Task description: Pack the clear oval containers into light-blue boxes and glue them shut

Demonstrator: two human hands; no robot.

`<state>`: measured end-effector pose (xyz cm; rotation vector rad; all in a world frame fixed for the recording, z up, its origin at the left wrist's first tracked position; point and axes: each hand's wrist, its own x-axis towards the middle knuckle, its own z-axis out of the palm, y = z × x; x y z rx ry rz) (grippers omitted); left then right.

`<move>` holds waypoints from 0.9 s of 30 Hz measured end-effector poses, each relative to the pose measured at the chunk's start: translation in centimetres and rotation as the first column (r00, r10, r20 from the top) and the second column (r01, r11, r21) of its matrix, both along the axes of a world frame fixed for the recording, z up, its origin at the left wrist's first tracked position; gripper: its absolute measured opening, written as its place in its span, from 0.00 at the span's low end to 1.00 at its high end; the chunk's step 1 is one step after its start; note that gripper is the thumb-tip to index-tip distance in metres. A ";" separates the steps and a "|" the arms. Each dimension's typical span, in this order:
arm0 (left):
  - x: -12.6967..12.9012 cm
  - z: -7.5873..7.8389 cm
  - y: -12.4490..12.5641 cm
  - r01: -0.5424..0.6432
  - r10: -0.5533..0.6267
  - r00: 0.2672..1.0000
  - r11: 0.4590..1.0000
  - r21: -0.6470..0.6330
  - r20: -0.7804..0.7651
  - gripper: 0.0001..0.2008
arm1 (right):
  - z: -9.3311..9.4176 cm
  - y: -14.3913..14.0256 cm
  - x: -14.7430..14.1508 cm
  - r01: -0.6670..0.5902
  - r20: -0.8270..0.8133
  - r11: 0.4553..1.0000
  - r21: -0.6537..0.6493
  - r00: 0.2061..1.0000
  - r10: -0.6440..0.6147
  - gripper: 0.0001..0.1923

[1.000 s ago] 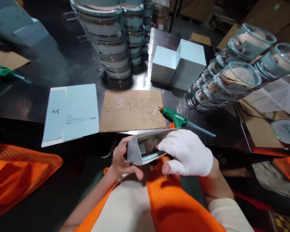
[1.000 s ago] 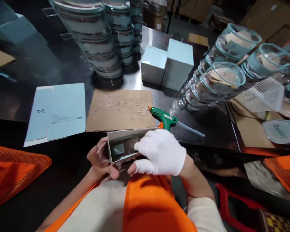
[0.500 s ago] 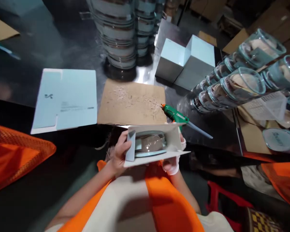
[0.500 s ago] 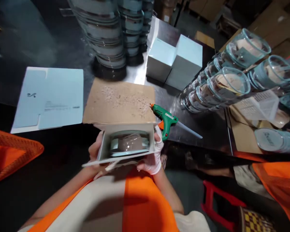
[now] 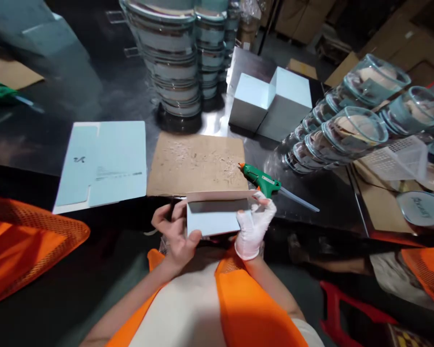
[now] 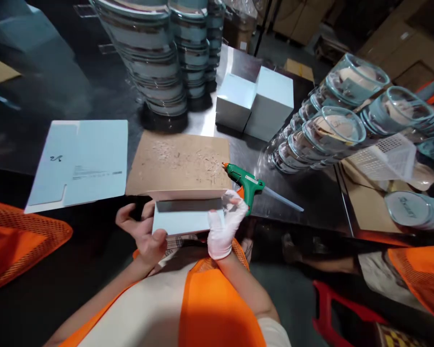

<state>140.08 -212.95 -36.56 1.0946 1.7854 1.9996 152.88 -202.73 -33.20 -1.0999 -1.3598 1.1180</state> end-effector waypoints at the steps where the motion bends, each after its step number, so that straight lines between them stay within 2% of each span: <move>1: -0.3 0.4 0.1 0.046 -0.042 0.997 0.998 0.054 -0.063 0.31 | 0.2 0.1 -0.2 0.003 -0.015 1.000 -0.016 1.000 -0.004 0.33; 2: -0.8 0.8 0.2 0.119 -0.108 0.984 0.990 0.072 -0.143 0.29 | 0.3 0.1 -0.3 -0.002 -0.020 0.999 -0.038 1.000 0.001 0.37; 4: -1.8 1.3 0.0 0.262 -0.250 0.927 0.965 0.006 -0.279 0.24 | 0.4 0.2 -0.1 -0.032 -0.020 0.995 -0.090 0.999 0.031 0.40; 6: -2.6 1.3 -0.4 0.292 -0.300 0.905 0.954 -0.071 -0.301 0.20 | 0.3 0.4 0.7 -0.089 -0.030 0.988 -0.124 0.996 0.086 0.37; 9: -2.9 0.5 -0.7 0.176 -0.194 0.964 0.978 -0.111 -0.180 0.18 | 0.0 1.4 3.7 -0.189 0.014 0.976 -0.111 0.981 0.192 0.26; 11: -2.8 0.0 -0.4 0.059 -0.074 0.993 0.985 -0.165 -0.089 0.18 | 0.0 3.1 6.7 -0.094 0.204 0.995 -0.039 0.974 0.100 0.21; 12: -2.7 -0.1 -0.2 0.010 -0.020 0.999 0.980 -0.197 -0.045 0.18 | 0.1 4.2 8.1 0.007 0.343 1.000 0.013 0.939 -0.011 0.22; 13: -2.8 0.0 0.2 -0.019 0.019 1.000 0.973 -0.228 -0.006 0.19 | 0.4 5.4 9.4 0.095 0.486 0.994 0.048 0.867 -0.106 0.24; 14: -2.9 0.2 0.4 -0.030 0.038 0.999 0.966 -0.257 0.028 0.20 | 0.8 6.5 10.2 0.117 0.622 0.993 0.016 0.776 -0.102 0.26; 15: -3.1 0.4 0.7 -0.027 0.045 0.997 0.960 -0.280 0.058 0.20 | 1.2 7.6 10.7 0.128 0.735 0.991 -0.049 0.676 -0.052 0.28; 17: -3.6 0.8 0.9 -0.017 0.050 0.994 0.950 -0.310 0.099 0.20 | 1.7 9.2 10.3 0.110 0.861 0.969 -0.220 0.489 0.140 0.28; 18: -3.8 0.9 0.9 -0.019 0.058 0.992 0.947 -0.320 0.112 0.19 | 1.8 9.8 9.8 0.112 0.882 0.953 -0.281 0.422 0.211 0.27; 19: -4.0 0.9 0.9 -0.024 0.069 0.990 0.944 -0.329 0.125 0.19 | 1.5 10.2 9.1 0.115 0.878 0.936 -0.332 0.399 0.262 0.25; 20: -4.1 0.8 0.8 -0.026 0.077 0.987 0.941 -0.337 0.138 0.18 | 1.2 10.6 8.6 0.131 0.850 0.913 -0.387 0.435 0.298 0.22; 22: -4.0 0.7 0.6 -0.003 0.062 0.984 0.942 -0.337 0.165 0.15 | 0.2 11.1 7.9 0.161 0.727 0.856 -0.491 0.618 0.301 0.15; 24: -3.7 0.7 0.6 0.038 0.018 0.984 0.952 -0.305 0.180 0.13 | -0.6 11.5 7.8 0.140 0.547 0.810 -0.570 0.800 0.247 0.11; 25: -3.5 0.8 0.6 0.050 0.001 0.984 0.958 -0.284 0.177 0.12 | -0.8 11.5 7.8 0.111 0.459 0.800 -0.590 0.861 0.219 0.11; 27: -3.2 1.0 0.7 0.044 -0.002 0.987 0.964 -0.261 0.162 0.10 | -1.1 11.3 7.7 0.052 0.318 0.813 -0.580 0.933 0.167 0.12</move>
